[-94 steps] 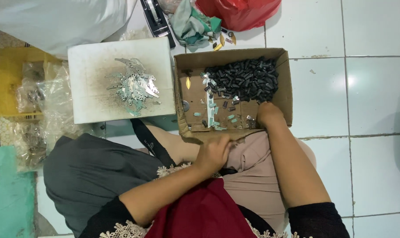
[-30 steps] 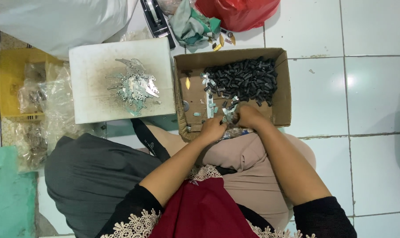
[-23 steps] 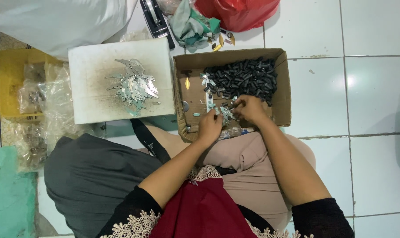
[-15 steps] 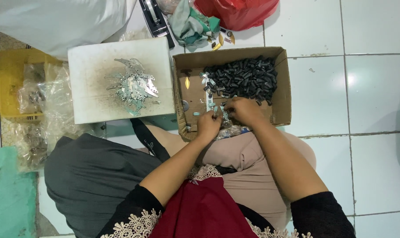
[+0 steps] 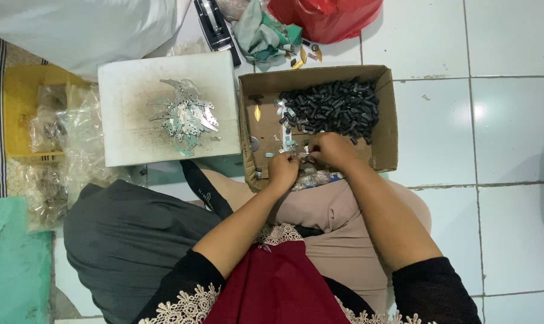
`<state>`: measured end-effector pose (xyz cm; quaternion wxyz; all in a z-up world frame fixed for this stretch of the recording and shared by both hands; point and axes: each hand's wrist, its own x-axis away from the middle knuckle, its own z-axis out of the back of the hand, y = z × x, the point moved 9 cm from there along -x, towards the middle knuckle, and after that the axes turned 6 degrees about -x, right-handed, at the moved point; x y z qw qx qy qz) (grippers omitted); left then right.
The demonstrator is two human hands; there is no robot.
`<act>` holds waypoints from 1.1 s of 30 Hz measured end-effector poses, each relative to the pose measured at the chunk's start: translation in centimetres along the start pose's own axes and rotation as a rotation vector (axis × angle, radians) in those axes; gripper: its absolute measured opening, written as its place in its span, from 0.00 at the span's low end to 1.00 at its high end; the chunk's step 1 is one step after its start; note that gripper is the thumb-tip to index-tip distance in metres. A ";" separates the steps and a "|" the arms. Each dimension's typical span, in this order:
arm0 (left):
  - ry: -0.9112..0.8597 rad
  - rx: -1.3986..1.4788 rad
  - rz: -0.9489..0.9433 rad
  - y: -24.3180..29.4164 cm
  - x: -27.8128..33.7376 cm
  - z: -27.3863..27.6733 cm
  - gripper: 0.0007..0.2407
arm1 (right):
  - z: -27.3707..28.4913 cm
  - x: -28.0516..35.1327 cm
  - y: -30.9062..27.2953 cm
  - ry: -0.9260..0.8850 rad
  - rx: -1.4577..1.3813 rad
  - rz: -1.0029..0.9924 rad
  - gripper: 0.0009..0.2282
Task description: Sorting small silver metal decorative components into a cardboard box
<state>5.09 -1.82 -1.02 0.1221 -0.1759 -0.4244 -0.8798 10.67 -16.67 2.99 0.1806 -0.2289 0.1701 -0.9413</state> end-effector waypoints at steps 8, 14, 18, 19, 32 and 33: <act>0.083 0.107 -0.043 1.9 1.0 2.0 0.15 | -2.1 -1.7 5.6 0.130 -0.605 -0.168 0.10; 0.131 0.282 -0.076 2.7 1.4 3.6 0.14 | -2.2 -0.9 4.8 0.069 -1.012 -0.204 0.12; 0.140 0.380 -0.060 2.4 1.4 3.6 0.14 | -1.5 -0.3 3.7 0.020 -1.171 -0.205 0.14; 0.142 0.381 -0.062 2.3 1.3 3.8 0.14 | -1.6 -0.2 3.4 0.021 -1.170 -0.203 0.14; 0.290 0.422 -0.204 4.1 1.1 8.9 0.09 | 2.0 0.9 -3.1 0.267 -1.278 -0.233 0.16; 0.275 0.456 -0.139 2.5 0.1 8.5 0.10 | 1.6 0.7 -3.6 0.310 -1.339 -0.254 0.17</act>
